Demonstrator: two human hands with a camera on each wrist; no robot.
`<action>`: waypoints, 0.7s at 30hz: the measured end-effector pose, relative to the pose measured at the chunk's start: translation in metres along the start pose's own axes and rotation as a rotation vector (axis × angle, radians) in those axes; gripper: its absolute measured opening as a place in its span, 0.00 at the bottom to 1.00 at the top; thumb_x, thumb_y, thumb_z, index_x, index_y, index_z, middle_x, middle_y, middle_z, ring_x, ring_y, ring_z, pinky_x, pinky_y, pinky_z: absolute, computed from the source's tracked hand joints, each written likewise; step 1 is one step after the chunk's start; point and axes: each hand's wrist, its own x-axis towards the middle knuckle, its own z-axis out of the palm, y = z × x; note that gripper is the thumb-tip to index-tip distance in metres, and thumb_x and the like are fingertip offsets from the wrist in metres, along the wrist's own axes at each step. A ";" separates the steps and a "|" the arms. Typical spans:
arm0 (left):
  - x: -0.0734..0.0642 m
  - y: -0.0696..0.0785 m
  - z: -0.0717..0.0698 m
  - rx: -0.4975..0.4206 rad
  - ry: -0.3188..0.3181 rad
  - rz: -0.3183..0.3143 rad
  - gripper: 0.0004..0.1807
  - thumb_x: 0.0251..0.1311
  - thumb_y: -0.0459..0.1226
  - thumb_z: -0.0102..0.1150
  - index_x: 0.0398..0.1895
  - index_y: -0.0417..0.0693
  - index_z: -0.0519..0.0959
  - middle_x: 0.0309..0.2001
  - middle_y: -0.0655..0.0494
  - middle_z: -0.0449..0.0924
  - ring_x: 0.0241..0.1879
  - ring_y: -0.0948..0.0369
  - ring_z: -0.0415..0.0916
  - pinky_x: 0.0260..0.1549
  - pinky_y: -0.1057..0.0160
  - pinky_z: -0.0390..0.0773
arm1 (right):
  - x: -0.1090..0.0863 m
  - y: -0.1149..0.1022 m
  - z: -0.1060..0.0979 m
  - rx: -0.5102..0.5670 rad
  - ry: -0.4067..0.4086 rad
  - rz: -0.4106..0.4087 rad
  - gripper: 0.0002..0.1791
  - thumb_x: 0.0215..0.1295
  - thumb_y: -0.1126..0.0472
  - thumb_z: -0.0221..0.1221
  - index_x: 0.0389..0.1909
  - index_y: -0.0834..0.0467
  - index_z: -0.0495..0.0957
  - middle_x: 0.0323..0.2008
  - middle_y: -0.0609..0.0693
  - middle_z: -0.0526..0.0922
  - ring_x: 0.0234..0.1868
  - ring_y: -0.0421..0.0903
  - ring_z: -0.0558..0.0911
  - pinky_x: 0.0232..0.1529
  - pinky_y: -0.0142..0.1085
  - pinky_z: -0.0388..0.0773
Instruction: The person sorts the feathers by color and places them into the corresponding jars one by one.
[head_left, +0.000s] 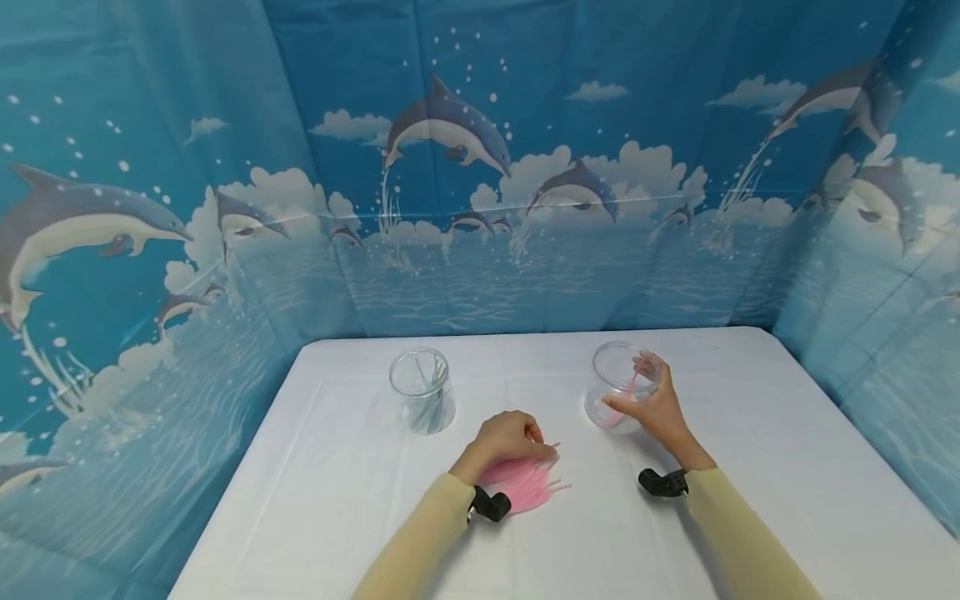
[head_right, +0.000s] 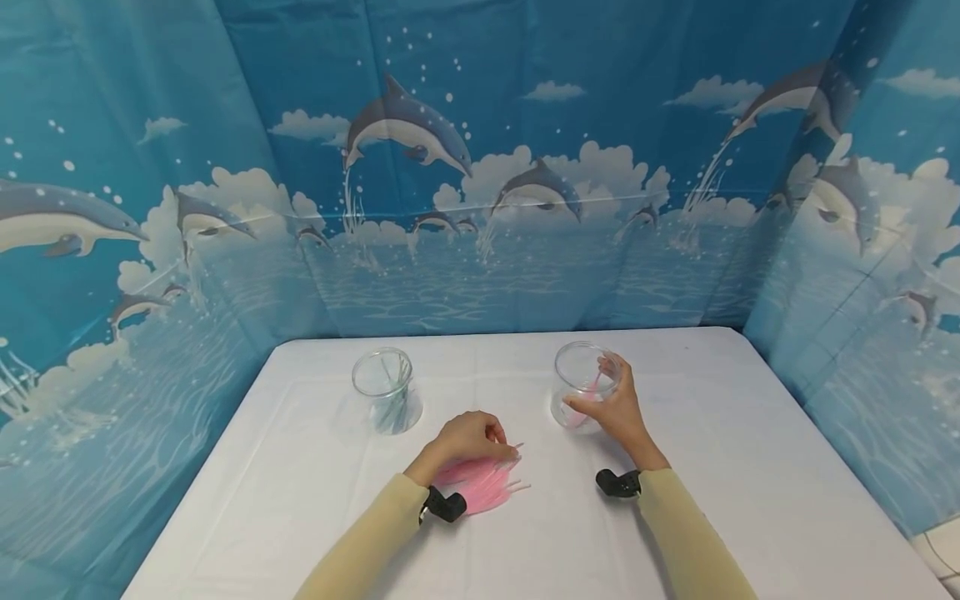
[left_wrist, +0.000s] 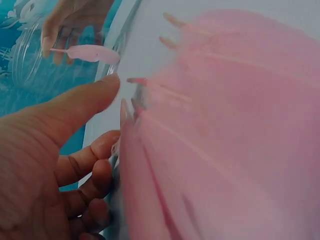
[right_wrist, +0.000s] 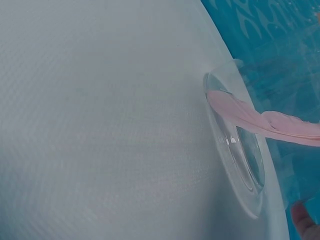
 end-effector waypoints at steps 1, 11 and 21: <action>0.000 0.002 0.002 0.025 0.000 -0.003 0.16 0.44 0.57 0.69 0.22 0.60 0.78 0.21 0.69 0.72 0.23 0.68 0.68 0.21 0.67 0.68 | 0.000 0.000 0.000 0.000 0.001 0.002 0.61 0.47 0.53 0.74 0.72 0.56 0.41 0.69 0.61 0.55 0.67 0.60 0.55 0.59 0.65 0.53; 0.005 0.011 0.011 0.100 0.014 -0.041 0.16 0.45 0.56 0.70 0.17 0.60 0.78 0.19 0.71 0.71 0.21 0.69 0.67 0.18 0.67 0.66 | -0.002 -0.004 0.000 0.002 -0.003 0.033 0.61 0.47 0.53 0.74 0.73 0.56 0.40 0.69 0.62 0.54 0.68 0.60 0.54 0.60 0.65 0.52; 0.001 0.014 0.008 0.048 0.006 -0.026 0.16 0.49 0.54 0.68 0.14 0.59 0.78 0.16 0.69 0.72 0.19 0.69 0.66 0.16 0.67 0.65 | -0.002 -0.003 -0.001 0.005 0.000 0.019 0.60 0.47 0.54 0.74 0.73 0.55 0.41 0.69 0.61 0.54 0.68 0.60 0.54 0.60 0.65 0.51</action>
